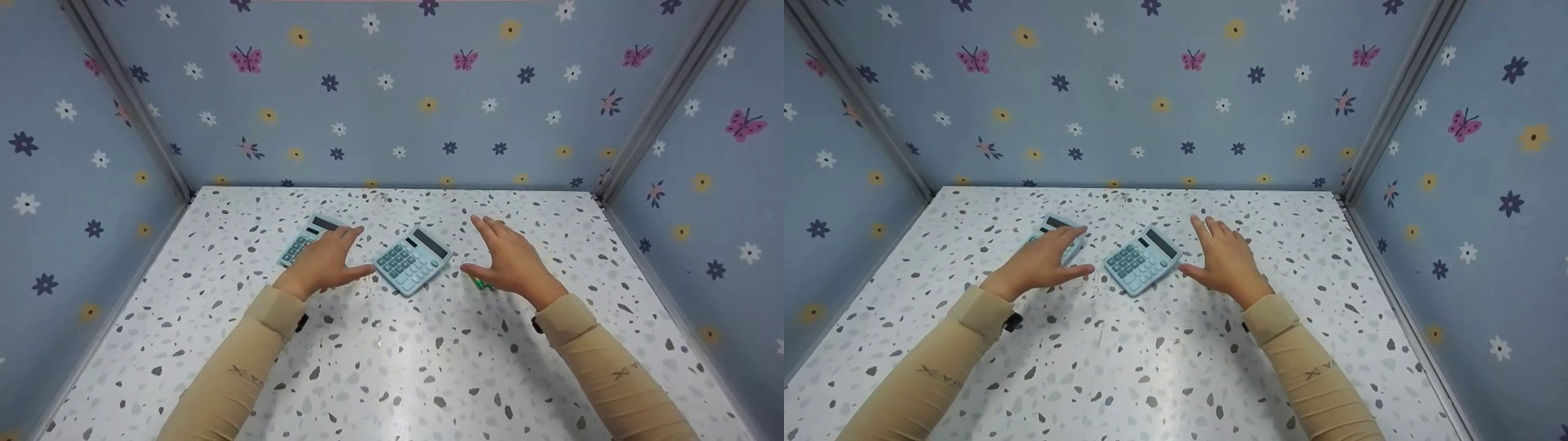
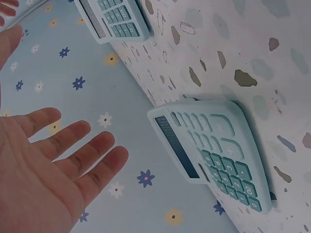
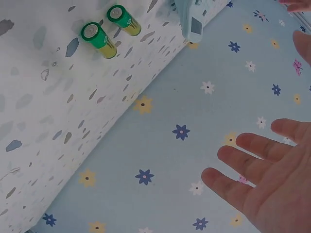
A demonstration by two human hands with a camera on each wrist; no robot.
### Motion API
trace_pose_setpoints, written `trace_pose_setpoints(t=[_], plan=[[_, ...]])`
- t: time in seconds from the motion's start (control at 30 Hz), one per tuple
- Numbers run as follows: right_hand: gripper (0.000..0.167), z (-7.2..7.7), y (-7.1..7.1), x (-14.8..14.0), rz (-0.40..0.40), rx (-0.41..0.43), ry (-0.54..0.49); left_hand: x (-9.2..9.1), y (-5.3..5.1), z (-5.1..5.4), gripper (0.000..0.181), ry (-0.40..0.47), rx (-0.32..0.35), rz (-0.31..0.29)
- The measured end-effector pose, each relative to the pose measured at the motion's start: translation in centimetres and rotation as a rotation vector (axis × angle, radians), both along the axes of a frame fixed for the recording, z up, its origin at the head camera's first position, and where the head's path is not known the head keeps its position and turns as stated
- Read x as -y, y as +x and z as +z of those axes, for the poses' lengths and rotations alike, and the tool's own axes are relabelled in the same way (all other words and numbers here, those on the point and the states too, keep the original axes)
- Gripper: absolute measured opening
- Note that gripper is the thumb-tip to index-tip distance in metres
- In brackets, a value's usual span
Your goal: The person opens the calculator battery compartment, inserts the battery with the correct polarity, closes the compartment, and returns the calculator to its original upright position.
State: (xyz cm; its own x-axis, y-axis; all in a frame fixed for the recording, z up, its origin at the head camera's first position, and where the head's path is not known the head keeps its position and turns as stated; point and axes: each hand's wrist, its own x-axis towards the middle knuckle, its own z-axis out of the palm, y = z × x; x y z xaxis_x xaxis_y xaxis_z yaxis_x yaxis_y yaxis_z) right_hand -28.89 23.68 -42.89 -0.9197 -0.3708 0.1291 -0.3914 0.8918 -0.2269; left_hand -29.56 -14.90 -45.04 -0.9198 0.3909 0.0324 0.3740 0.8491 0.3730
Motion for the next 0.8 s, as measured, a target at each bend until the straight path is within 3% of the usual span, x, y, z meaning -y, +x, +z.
trace_pose_setpoints(t=[0.33,0.8], plan=[[0.104,-0.9,-0.7,0.7,-0.008,0.06,-0.111,-0.3,-1.1,-1.1,0.099,0.134,0.099,0.033],[0.101,-2.4,-1.5,1.9,-0.081,0.251,-0.397,-1.2,-1.7,-2.7,0.091,0.315,0.2,0.047]])
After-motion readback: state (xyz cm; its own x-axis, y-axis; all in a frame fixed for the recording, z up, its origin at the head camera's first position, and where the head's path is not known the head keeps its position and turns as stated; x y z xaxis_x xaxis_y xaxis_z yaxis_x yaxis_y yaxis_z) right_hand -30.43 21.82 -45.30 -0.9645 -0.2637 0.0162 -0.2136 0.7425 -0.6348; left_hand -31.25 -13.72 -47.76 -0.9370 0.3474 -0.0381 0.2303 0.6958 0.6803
